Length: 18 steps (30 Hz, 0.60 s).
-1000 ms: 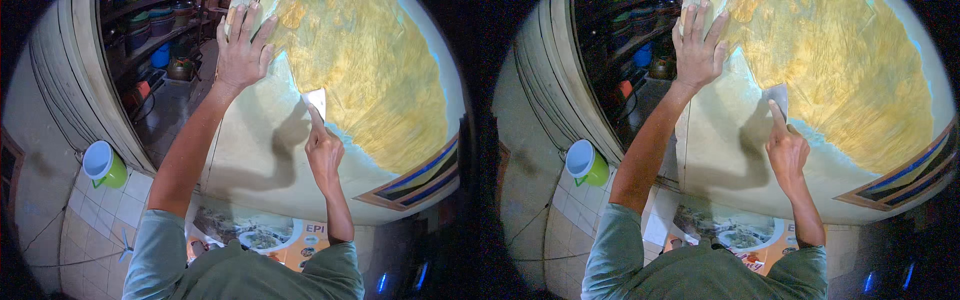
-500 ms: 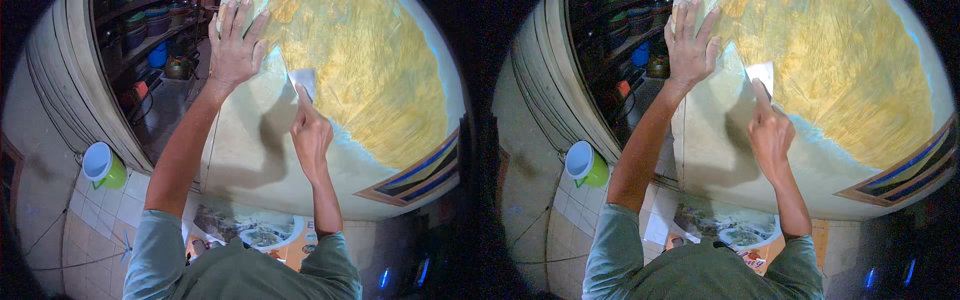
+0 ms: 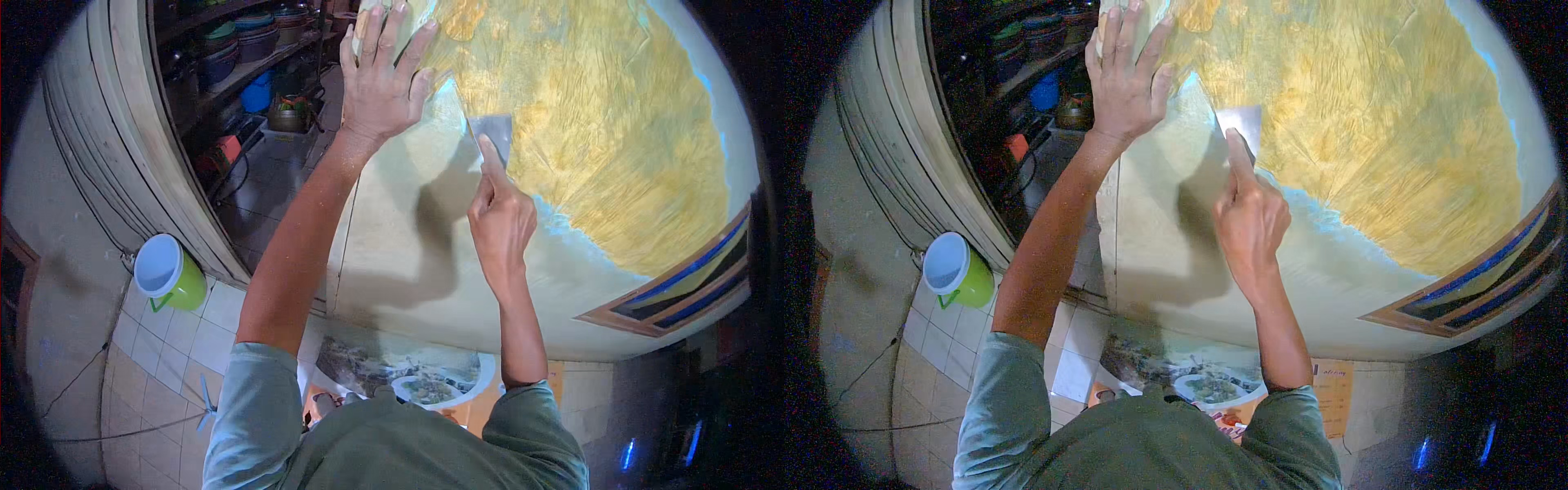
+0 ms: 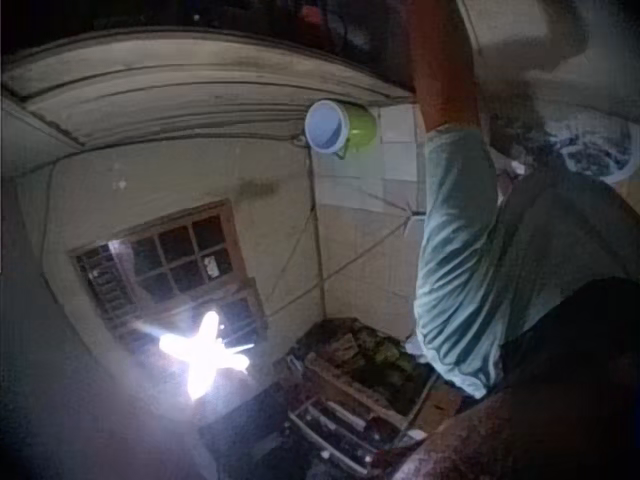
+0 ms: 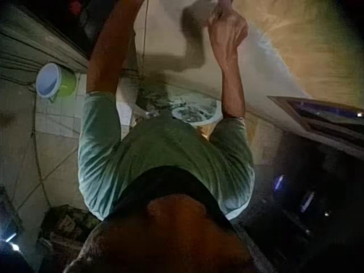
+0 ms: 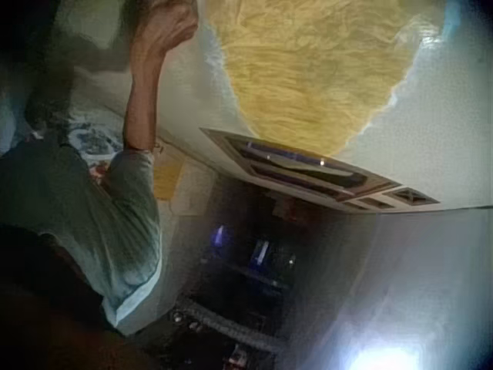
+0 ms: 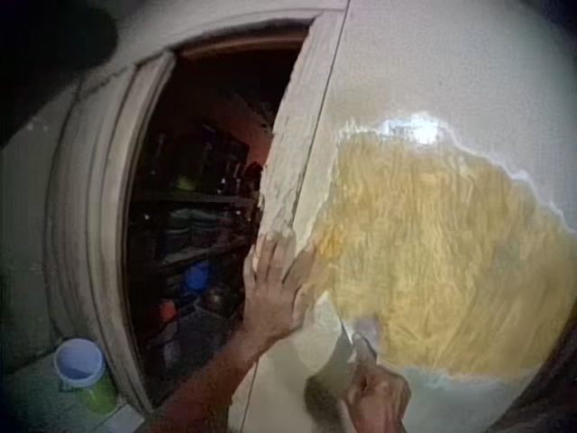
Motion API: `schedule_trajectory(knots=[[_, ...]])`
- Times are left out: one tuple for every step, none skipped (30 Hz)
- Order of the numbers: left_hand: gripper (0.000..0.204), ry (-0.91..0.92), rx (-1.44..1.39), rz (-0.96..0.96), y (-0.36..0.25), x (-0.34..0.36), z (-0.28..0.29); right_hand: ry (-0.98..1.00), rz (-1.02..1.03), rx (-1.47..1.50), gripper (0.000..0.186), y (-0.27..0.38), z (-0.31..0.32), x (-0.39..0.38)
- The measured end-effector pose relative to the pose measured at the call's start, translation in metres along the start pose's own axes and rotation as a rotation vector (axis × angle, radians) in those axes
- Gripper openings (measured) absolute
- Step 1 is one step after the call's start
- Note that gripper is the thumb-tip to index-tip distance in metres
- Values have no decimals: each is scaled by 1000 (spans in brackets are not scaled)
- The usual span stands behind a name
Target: Using a putty knife to apply plaster or filler to a wall surface.
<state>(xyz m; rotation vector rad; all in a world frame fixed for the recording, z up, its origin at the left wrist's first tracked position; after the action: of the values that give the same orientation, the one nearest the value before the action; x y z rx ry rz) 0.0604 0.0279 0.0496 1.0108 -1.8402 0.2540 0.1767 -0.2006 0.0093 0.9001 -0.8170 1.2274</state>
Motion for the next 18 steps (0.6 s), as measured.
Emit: schedule_trajectory(knots=[[69,-79,-110,-6,-4,5,-1,10,-23,-23,65,-5,4,-9],[70,-159,-218,-12,-5,10,-1,21,-46,-46,65,-11,7,-19],[65,374,-145,294,-37,13,27,24,-77,-54,67,-32,7,-34],[65,371,-126,284,-30,24,35,20,-66,-36,67,-24,8,-32],[65,363,-126,292,-33,29,34,23,-70,-23,66,-23,14,-30],[65,368,-113,290,-32,30,36,33,-75,8,66,-20,14,-29],[65,393,-85,289,-29,30,38,71,-34,-57,65,-10,15,-20],[65,397,-80,288,-24,30,42,74,-33,-52,65,-6,7,-15],[68,412,-117,275,-22,35,45,44,21,-49,64,-3,4,-8],[70,428,-154,261,-21,38,46,14,75,-46,64,-2,2,-3],[70,429,-128,239,-22,39,44,-12,76,-17,64,-4,3,-2],[70,429,-124,239,-21,35,42,-11,79,-14,64,-2,5,-4],[67,394,-121,257,-22,32,41,-7,49,-16,58,-2,10,-8],[65,360,-119,275,-23,28,40,-2,19,-17,53,-3,15,-12],[65,359,-125,285,-24,27,42,38,5,-38,52,-8,18,-19],[65,360,-119,283,-23,26,44,39,7,-33,52,-8,15,-21],[65,375,-106,278,-22,25,46,54,10,-39,59,-6,12,-22],[65,386,-105,279,-24,27,45,68,9,-59,66,-4,13,-20]])
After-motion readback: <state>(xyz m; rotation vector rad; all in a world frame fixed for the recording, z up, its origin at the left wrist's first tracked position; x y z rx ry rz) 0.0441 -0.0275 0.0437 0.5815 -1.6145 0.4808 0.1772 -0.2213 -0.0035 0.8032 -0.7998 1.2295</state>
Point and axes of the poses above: each hand's wrist, its own x-axis towards the middle knuckle, its own z-axis out of the back of the hand, y = z × x, the point moved 3 cm from there along x, towards the middle knuckle, and after that the axes turned 10 degrees about -y, right-handed, at the moved point
